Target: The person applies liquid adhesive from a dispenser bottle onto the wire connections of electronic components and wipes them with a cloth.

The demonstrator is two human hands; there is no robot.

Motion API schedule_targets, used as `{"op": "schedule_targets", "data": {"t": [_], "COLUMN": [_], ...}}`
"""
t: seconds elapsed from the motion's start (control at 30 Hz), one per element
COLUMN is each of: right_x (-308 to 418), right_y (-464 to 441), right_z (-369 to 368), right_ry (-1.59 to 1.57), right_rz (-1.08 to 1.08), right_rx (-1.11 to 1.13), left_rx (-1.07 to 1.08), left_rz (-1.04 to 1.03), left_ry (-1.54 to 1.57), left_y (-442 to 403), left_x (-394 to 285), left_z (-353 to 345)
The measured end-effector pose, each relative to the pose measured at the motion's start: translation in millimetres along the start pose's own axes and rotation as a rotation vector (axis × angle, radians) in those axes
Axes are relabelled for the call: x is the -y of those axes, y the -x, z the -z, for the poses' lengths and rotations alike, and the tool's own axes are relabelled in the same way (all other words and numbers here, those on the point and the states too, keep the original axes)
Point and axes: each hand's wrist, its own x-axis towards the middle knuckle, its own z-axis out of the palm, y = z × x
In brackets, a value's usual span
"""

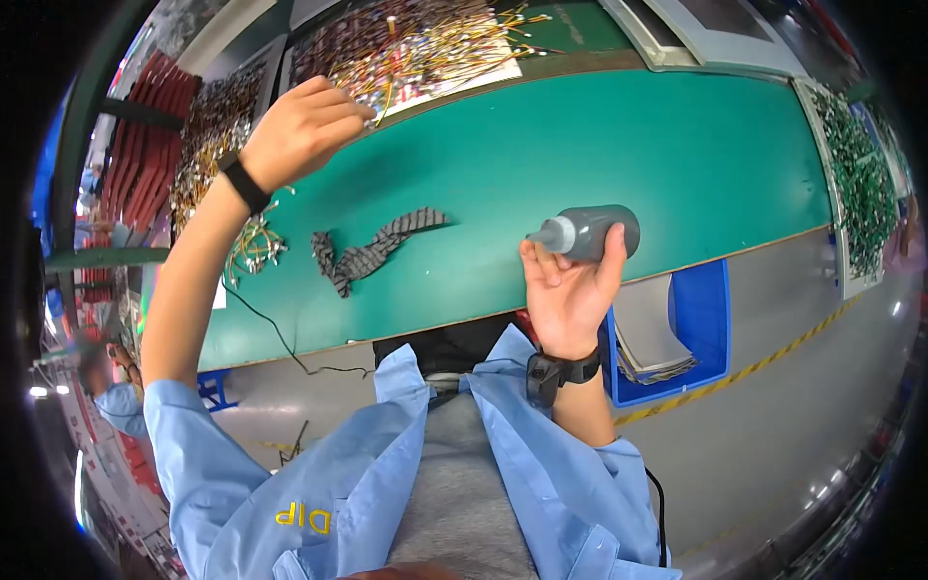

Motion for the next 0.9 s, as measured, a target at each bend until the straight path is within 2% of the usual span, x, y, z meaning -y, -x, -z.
{"op": "schedule_targets", "data": {"t": [0.13,0.27,0.43,0.53,0.9], "right_x": [12.0,25.0,36.6,41.1,35.8], "right_y": [1.9,2.4,-4.9,-10.1,-14.9], "right_z": [15.3,21.6,25.8,31.7,34.5], "right_ry": [-0.027,-0.031,-0.022,-0.011,-0.012], "right_rz": [0.048,0.113,0.179,0.202,0.196], "right_rx": [-0.076,-0.156,-0.123,-0.067,-0.071], "left_rx": [0.075,0.057,0.099,0.141,0.161], "left_rz": [-0.201,-0.388,-0.439,-0.429,-0.38], "left_ry": [-0.023,-0.078,-0.032,0.007,-0.002], "left_y": [-37.2,-61.7,-58.6,-51.9,-45.3], "left_x": [52.0,74.7,88.1,90.4,87.6], "left_z": [-52.1,-80.5,-96.1,-104.0,-110.8]}}
